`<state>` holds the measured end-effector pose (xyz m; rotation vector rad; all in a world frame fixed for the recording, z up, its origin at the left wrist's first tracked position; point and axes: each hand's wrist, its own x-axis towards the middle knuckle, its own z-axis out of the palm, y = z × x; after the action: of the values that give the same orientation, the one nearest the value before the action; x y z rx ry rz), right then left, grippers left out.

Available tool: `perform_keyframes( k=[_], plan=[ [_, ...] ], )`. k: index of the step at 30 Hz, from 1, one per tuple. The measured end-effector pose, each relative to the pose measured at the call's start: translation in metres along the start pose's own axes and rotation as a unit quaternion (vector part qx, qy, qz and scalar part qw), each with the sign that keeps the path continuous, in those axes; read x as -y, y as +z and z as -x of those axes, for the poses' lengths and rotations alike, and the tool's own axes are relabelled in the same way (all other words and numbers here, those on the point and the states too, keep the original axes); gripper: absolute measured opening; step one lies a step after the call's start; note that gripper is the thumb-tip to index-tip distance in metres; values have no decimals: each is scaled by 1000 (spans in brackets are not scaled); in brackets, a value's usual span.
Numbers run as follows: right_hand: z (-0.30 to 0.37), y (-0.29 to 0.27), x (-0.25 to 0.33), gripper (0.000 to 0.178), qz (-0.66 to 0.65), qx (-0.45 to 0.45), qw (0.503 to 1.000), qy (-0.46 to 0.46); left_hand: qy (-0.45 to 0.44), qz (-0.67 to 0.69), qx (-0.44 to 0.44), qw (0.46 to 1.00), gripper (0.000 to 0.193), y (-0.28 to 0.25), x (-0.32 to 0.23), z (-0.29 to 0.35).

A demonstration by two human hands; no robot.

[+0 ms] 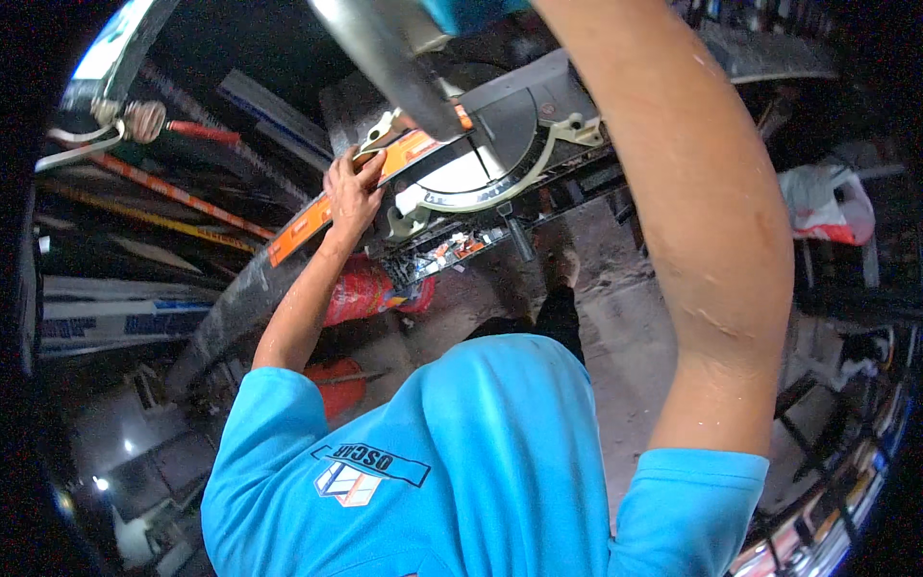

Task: The person measures and marks a long metal profile with a tape measure and pencil, then uses a miter saw to cut the profile into shorter segments. The person repeats this process for multiple pieces, occasionally checking the fit of a cut piece against a larger frame structure.

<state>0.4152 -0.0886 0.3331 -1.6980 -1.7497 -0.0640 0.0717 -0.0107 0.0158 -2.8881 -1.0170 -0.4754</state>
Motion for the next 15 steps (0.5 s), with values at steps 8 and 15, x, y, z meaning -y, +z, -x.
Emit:
perform_keyframes(
  k=[8, 15],
  plan=[
    [4, -36, 18, 66, -474, 223, 740, 422, -9, 65, -37, 997, 63, -2, -5, -2],
    [9, -21, 55, 54, -351, 79, 831, 424, -35, 67, -45, 996, 59, 5, 2, 8]
  ],
)
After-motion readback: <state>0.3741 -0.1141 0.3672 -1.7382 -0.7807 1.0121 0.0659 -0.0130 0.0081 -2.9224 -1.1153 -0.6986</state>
